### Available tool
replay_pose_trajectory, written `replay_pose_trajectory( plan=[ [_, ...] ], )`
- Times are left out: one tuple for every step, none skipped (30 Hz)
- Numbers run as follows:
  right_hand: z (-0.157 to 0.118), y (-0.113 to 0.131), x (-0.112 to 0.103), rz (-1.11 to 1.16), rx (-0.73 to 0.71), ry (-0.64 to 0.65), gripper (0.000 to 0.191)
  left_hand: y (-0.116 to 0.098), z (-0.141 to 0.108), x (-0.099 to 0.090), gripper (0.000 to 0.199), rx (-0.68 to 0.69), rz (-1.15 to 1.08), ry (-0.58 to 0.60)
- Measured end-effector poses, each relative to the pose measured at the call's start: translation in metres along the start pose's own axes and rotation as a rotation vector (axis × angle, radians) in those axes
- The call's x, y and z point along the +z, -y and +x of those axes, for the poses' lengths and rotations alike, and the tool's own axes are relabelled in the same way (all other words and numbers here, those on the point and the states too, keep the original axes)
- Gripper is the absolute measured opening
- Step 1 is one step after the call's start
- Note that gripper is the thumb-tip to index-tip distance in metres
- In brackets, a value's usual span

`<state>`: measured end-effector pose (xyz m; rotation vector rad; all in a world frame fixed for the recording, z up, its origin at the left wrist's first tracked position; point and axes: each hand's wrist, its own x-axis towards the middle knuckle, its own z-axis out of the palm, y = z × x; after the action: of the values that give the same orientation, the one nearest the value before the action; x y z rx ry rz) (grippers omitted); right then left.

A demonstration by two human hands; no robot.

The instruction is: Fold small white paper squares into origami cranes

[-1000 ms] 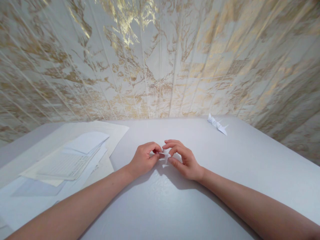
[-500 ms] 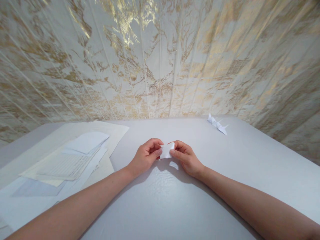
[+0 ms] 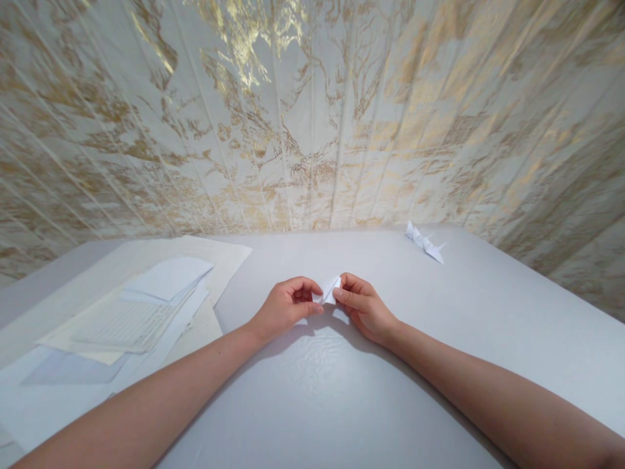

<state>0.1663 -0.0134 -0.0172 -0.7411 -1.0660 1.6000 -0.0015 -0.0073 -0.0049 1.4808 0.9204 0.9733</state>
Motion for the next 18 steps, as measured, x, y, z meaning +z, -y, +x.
replay_pose_trajectory(
  plan=[
    [0.0001, 0.0006, -0.0002, 0.002, 0.001, 0.0, 0.028, 0.0, 0.0, -0.0003, 0.021, -0.006, -0.015, -0.001],
    [0.0002, 0.0011, -0.0003, 0.002, -0.001, 0.0, 0.028, 0.0001, 0.0, -0.0007, 0.02, -0.01, -0.027, -0.004],
    [0.0002, 0.0016, -0.0004, -0.002, -0.004, 0.002, 0.027, 0.0003, 0.0, -0.0011, 0.02, -0.01, -0.037, -0.007],
    [0.0003, 0.002, -0.0005, -0.01, -0.01, 0.004, 0.026, 0.0005, -0.0001, -0.0015, 0.019, -0.006, -0.04, -0.009],
    [0.0003, 0.0022, -0.0007, -0.021, -0.016, 0.004, 0.025, 0.0008, -0.0002, -0.0018, 0.018, 0.0, -0.033, -0.01],
    [0.0004, 0.0021, -0.001, -0.035, -0.021, 0.003, 0.023, 0.001, -0.0004, -0.002, 0.018, 0.011, -0.015, -0.009],
    [0.0005, 0.0019, -0.0012, -0.052, -0.024, 0.001, 0.021, 0.0012, -0.0005, -0.0021, 0.017, 0.028, 0.018, -0.009],
    [0.0005, 0.0015, -0.0015, -0.072, -0.027, 0.0, 0.019, 0.0014, -0.0007, -0.0021, 0.016, 0.054, 0.063, -0.014],
    [0.0006, 0.001, -0.0018, -0.094, -0.033, 0.0, 0.018, 0.0016, -0.0009, -0.0021, 0.015, 0.088, 0.122, -0.027],
    [0.0005, 0.0005, -0.0019, -0.119, -0.04, -0.001, 0.018, 0.0017, -0.0012, -0.002, 0.013, 0.13, 0.194, -0.045],
    [0.0004, 0.0, -0.002, -0.149, -0.046, 0.0, 0.018, 0.0018, -0.0014, -0.002, 0.012, 0.18, 0.277, -0.069],
    [0.0002, -0.0005, -0.0018, -0.181, -0.053, 0.001, 0.018, 0.0019, -0.0017, -0.0021, 0.009, 0.236, 0.366, -0.096],
    [0.0, -0.0008, -0.0016, -0.213, -0.06, -0.001, 0.019, 0.0019, -0.0019, -0.0023, 0.007, 0.298, 0.455, -0.121],
    [-0.0003, -0.0011, -0.0012, -0.244, -0.065, -0.006, 0.02, 0.0021, -0.0022, -0.0027, 0.006, 0.366, 0.539, -0.139],
    [-0.0006, -0.0013, -0.0007, -0.272, -0.068, -0.014, 0.022, 0.0022, -0.0025, -0.0034, 0.007, 0.443, 0.611, -0.149],
    [-0.0008, -0.0014, -0.0002, -0.296, -0.072, -0.022, 0.023, 0.0025, -0.0028, -0.0042, 0.009, 0.524, 0.669, -0.156],
    [-0.0011, -0.0013, 0.0003, -0.314, -0.077, -0.029, 0.024, 0.0027, -0.0031, -0.0052, 0.012, 0.602, 0.715, -0.158],
    [-0.0014, -0.0011, 0.0008, -0.328, -0.084, -0.036, 0.025, 0.0029, -0.0034, -0.0064, 0.014, 0.671, 0.752, -0.16]
  ],
)
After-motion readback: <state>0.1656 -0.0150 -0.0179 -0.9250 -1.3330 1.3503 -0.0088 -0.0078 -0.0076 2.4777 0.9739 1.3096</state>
